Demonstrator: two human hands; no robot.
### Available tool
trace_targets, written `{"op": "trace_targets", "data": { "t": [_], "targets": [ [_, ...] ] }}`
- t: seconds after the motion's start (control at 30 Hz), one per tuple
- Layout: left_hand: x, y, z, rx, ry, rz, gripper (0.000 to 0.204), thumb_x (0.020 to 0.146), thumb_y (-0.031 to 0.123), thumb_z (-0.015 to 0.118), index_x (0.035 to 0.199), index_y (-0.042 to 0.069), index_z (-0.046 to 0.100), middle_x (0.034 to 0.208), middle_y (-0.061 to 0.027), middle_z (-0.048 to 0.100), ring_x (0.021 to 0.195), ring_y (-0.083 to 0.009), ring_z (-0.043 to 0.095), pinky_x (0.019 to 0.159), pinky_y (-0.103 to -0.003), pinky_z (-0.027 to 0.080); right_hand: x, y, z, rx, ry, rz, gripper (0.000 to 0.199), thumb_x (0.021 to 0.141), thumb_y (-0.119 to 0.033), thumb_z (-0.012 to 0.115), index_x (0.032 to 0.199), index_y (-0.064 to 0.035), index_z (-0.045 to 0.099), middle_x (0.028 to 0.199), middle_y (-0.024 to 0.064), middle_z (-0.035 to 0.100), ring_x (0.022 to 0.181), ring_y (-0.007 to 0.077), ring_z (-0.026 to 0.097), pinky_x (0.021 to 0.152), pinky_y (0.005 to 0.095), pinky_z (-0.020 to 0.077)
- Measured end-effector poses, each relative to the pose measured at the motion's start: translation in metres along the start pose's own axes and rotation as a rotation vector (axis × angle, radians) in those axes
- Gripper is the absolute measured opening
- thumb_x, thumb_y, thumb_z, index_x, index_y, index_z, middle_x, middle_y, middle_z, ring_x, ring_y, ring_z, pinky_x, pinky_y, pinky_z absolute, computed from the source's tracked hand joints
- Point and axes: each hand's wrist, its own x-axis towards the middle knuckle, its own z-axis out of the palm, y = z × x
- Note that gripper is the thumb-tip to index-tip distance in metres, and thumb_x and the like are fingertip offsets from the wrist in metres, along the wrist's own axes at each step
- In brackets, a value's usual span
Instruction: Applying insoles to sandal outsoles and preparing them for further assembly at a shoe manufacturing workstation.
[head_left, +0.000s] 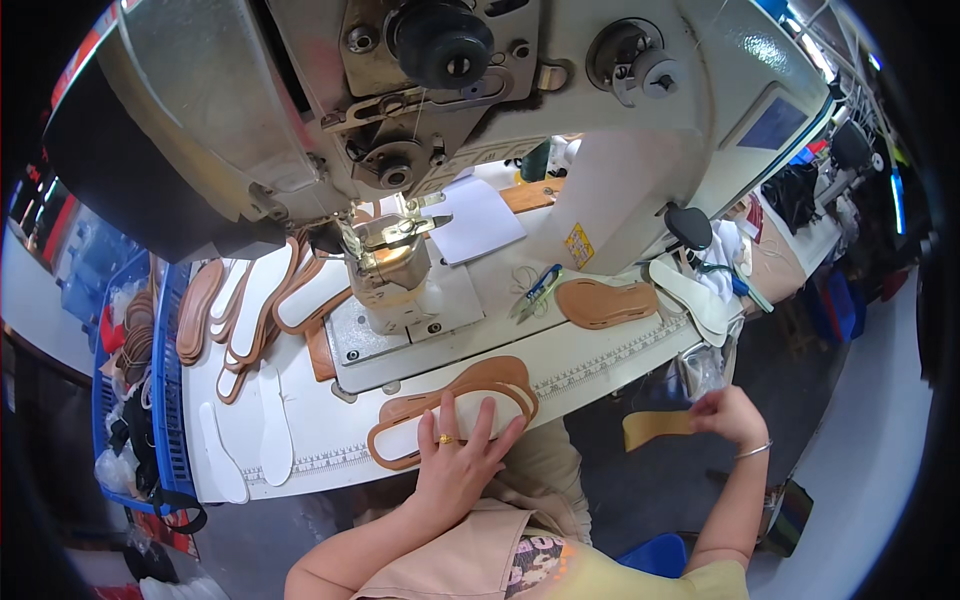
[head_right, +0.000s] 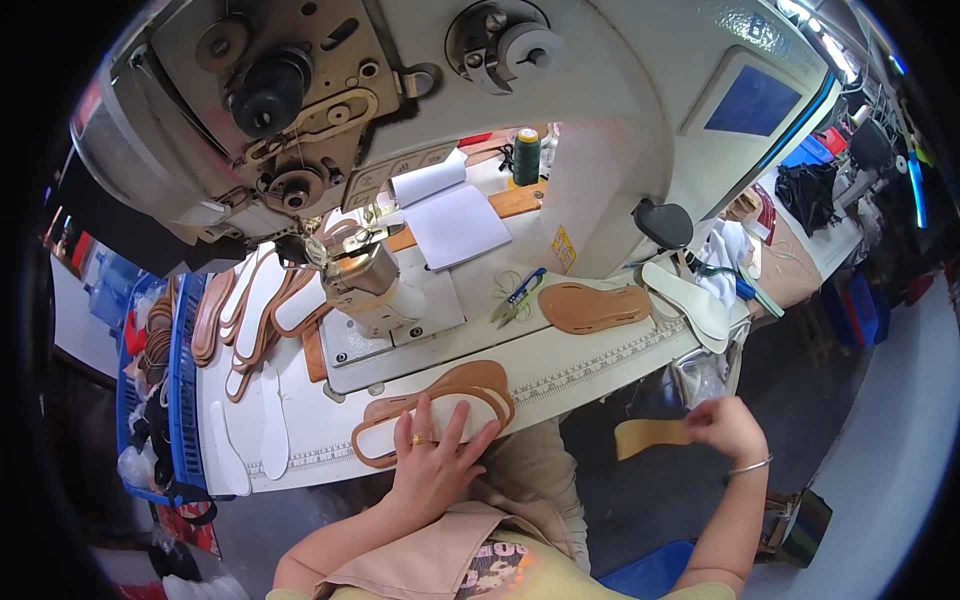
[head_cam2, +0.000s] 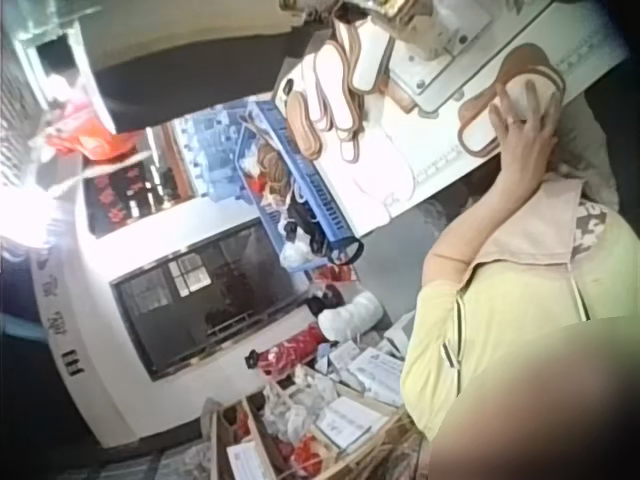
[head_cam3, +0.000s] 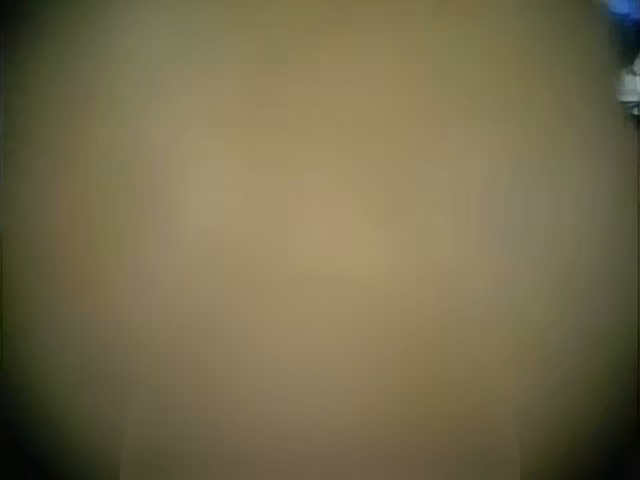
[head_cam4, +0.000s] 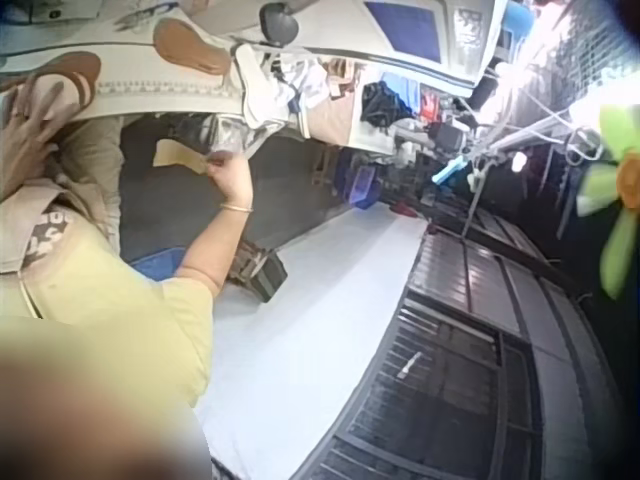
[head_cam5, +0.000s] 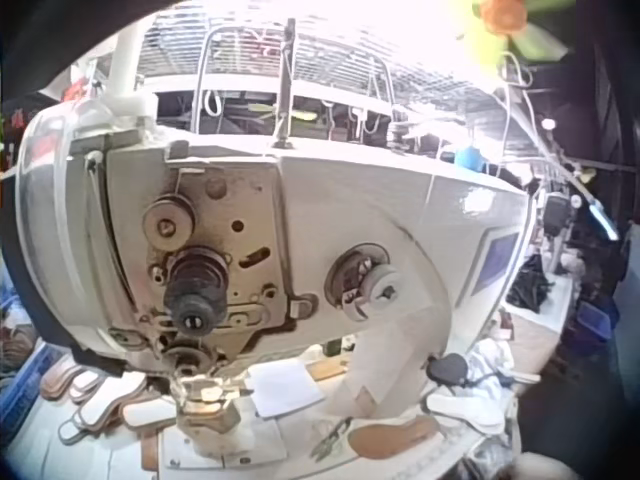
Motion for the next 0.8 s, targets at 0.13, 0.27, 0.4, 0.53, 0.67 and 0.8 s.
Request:
{"op": "trace_targets", "data": {
  "t": [0.13, 0.27, 0.4, 0.53, 0.67, 0.8],
  "targets": [
    [0.011, 0.002, 0.002, -0.049, 0.072, -0.002, 0.085, 0.061, 0.044, 0.08, 0.137, 0.03, 0.044, 0.135, -0.0144, 0.041, 0.13, -0.0498, 0.029, 0.101, -0.061, 0.025, -0.011, 0.011, 0.026, -0.104, 0.172, -0.016, 0.038, 0.063, -0.01, 0.082, 0.096, 0.002, 0.07, 0.083, 0.013, 0.071, 0.075, 0.0172, 0.069, 0.07, 0.0293, 0.0544],
    [0.007, -0.011, -0.002, -0.48, 0.079, -0.066, 0.086, 0.064, 0.041, 0.081, 0.137, 0.016, 0.043, 0.135, -0.0165, 0.04, 0.132, -0.0456, 0.029, 0.106, -0.06, 0.021, -0.013, -0.03, 0.074, 0.085, 0.308, -0.184, 0.017, 0.074, -0.011, 0.076, 0.085, -0.0004, 0.069, 0.074, 0.0101, 0.069, 0.064, 0.0147, 0.064, 0.061, 0.0281, 0.0513],
    [-0.015, -0.026, -0.01, -0.312, 0.073, -0.224, 0.095, 0.066, 0.041, 0.081, 0.138, 0.001, 0.036, 0.146, -0.0208, 0.031, 0.137, -0.0442, 0.023, 0.109, -0.06, 0.015, -0.012, -0.091, 0.126, 0.306, 0.111, -0.381, 0.015, 0.081, -0.012, 0.072, 0.089, -0.0002, 0.068, 0.072, 0.0096, 0.066, 0.062, 0.0144, 0.063, 0.058, 0.026, 0.0498],
    [-0.023, -0.033, -0.009, -0.277, 0.102, -0.3, 0.088, 0.066, 0.036, 0.081, 0.135, 0.0, 0.041, 0.142, -0.0194, 0.037, 0.136, -0.0408, 0.028, 0.11, -0.058, 0.015, -0.003, -0.125, 0.163, 0.408, 0.141, -0.603, 0.017, 0.083, -0.015, 0.071, 0.091, -0.0008, 0.067, 0.073, 0.0109, 0.067, 0.061, 0.016, 0.064, 0.057, 0.0265, 0.0499],
    [-0.031, -0.039, 0.001, -0.334, 0.253, -0.236, 0.081, 0.062, 0.027, 0.084, 0.131, 0.003, 0.048, 0.128, -0.0128, 0.05, 0.125, -0.0321, 0.044, 0.106, -0.052, 0.026, 0.002, -0.14, 0.163, 0.268, 0.114, -0.546, 0.02, 0.082, -0.019, 0.073, 0.089, -0.0013, 0.068, 0.071, 0.0117, 0.067, 0.06, 0.0183, 0.064, 0.057, 0.0272, 0.0495],
    [-0.034, -0.04, -0.015, -0.39, 0.269, -0.379, 0.081, 0.063, 0.027, 0.082, 0.132, 0.004, 0.047, 0.125, -0.0112, 0.054, 0.117, -0.0302, 0.049, 0.095, -0.045, 0.035, 0.002, -0.152, 0.167, 0.23, 0.133, -0.613, 0.019, 0.081, -0.018, 0.073, 0.087, -0.0003, 0.068, 0.068, 0.0102, 0.066, 0.058, 0.0156, 0.062, 0.057, 0.0261, 0.0485]
  ]
}}
